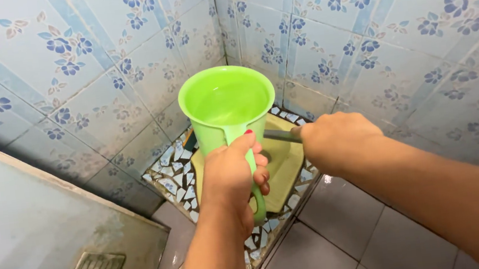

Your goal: The person repeatedly scoops water from a built-in reservoir using a green plastic mug and pours it into a squat toilet to flush it. Later, the person uses a long-handled brush to scrub the inside of the toilet bowl.

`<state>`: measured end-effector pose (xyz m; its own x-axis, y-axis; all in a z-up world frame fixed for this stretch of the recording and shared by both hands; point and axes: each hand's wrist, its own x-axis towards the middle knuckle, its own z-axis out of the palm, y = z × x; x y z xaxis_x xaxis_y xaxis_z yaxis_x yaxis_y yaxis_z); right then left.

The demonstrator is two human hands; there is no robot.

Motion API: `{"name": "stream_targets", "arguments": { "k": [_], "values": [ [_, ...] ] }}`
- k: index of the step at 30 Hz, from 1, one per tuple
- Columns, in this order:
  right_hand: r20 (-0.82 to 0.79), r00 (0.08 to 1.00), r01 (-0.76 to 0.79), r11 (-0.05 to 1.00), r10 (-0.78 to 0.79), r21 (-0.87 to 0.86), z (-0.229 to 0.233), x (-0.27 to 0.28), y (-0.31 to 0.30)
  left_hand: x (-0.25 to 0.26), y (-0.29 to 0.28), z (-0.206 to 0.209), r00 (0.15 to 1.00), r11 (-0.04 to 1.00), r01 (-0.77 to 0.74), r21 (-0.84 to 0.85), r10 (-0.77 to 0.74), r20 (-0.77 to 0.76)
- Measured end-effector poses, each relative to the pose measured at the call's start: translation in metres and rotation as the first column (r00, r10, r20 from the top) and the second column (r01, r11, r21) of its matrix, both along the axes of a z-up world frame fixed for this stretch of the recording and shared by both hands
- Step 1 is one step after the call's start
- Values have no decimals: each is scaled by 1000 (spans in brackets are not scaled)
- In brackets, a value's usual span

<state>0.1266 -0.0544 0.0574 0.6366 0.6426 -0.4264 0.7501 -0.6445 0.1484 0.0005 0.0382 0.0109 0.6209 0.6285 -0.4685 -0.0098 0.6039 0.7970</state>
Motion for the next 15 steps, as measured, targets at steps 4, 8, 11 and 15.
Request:
{"name": "stream_targets", "arguments": {
  "k": [4, 8, 11, 15],
  "values": [
    [-6, 1000, 19, 999, -19, -36, 9, -4, -6, -5, 2, 1, 1000, 1000, -18, 1, 17, 24],
    [76, 997, 14, 997, -8, -82, 3, 6, -11, -14, -2, 0, 999, 999, -34, 27, 33, 14],
    [60, 997, 43, 999, -43, -4, -26, 18, -3, -18, -5, 3, 997, 997, -73, 34, 72, 27],
    [-40, 996, 84, 996, -83, 31, -67, -6, 5, -33, -9, 6, 990, 990, -138, -2, 138, 21]
  ]
}}
